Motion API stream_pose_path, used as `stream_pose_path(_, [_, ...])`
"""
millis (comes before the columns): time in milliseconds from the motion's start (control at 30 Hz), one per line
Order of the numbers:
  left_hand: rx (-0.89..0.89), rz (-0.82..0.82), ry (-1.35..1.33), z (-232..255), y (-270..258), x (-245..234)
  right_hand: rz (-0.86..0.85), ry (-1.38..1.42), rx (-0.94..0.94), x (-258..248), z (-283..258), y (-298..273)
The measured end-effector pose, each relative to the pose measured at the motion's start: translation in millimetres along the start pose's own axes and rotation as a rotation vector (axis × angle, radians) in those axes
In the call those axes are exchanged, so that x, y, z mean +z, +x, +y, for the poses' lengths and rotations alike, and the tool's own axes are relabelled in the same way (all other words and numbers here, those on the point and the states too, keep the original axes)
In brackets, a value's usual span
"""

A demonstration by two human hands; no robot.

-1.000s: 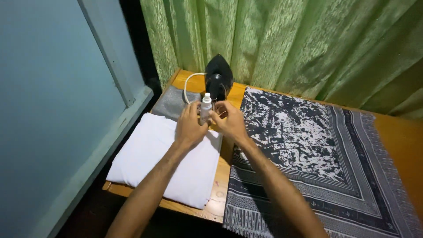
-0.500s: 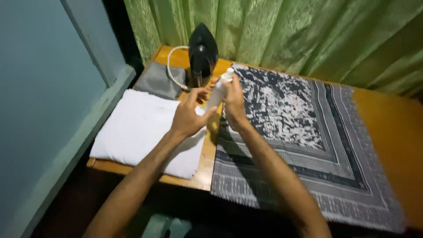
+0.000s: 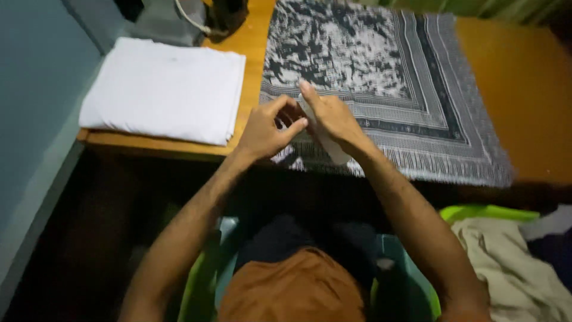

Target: The person irons a patterned cloth on a wooden table using a black iron, then folds the cloth into a compact rectangle. A white shirt and a spray bottle are visible on the table.

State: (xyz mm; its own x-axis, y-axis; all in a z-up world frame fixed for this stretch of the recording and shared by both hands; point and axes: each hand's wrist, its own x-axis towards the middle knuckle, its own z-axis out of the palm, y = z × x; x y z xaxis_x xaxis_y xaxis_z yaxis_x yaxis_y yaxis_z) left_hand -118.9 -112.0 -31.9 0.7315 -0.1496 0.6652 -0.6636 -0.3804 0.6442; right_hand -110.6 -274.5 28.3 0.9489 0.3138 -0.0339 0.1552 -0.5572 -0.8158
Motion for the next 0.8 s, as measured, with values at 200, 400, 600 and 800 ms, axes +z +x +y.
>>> stream_pose_path(200, [0.038,-0.092,-0.010,17,-23,20,-0.006,-0.135,0.047,-6,27,-29])
stream_pose_path(400, [-0.032,-0.147,-0.082,20,-30,59,0.086,-0.174,0.127,-21,29,-54])
stream_pose_path(600, [-0.064,-0.161,-0.067,27,-29,98,0.089,-0.216,0.262,-43,81,-48])
stream_pose_path(800, [-0.147,-0.198,-0.065,33,-33,149,0.141,-0.200,0.257,-66,125,-59])
